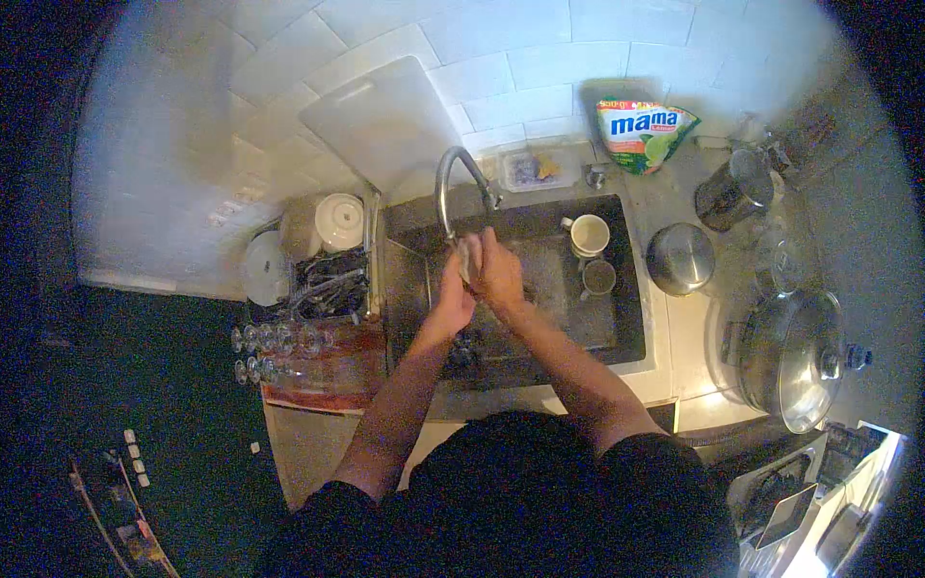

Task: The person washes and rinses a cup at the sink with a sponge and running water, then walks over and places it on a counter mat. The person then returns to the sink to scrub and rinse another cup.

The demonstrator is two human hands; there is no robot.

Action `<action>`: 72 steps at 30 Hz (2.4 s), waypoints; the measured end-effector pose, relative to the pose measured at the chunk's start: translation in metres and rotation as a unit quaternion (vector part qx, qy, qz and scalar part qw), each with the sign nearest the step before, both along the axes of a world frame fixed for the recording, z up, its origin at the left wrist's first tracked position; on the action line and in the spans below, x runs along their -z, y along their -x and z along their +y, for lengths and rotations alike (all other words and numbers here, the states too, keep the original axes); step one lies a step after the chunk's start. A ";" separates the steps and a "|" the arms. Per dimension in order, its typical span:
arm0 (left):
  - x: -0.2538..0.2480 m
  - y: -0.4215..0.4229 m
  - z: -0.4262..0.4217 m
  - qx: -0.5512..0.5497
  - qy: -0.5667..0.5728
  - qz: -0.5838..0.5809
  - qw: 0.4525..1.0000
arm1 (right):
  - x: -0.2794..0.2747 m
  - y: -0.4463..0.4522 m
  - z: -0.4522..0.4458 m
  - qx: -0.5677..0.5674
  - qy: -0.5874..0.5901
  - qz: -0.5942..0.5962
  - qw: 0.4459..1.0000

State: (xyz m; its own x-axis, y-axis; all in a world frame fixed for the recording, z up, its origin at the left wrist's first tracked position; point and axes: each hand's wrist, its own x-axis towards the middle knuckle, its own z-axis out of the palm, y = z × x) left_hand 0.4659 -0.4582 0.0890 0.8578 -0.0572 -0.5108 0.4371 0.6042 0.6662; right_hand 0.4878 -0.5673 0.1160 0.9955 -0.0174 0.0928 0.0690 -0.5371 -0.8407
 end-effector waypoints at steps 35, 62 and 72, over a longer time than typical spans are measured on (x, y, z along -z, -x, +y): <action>-0.013 0.000 0.025 0.096 0.206 0.069 0.971 | -0.013 -0.003 -0.067 -0.347 0.043 -0.222 0.910; 0.018 0.012 0.019 0.019 0.001 0.049 0.999 | 0.012 -0.002 -0.026 -0.309 0.119 -0.065 0.941; 0.001 0.013 0.000 -0.073 -0.295 -0.146 0.941 | 0.021 0.001 0.009 -0.075 -0.015 0.010 0.997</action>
State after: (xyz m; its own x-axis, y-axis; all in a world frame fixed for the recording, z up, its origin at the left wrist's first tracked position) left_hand 0.4526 -0.4581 0.0879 0.9434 0.2921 -0.1574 0.1235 0.1314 0.9836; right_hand 0.4870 -0.5585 0.0948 0.9886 0.1300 0.0754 0.1308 -0.4966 -0.8581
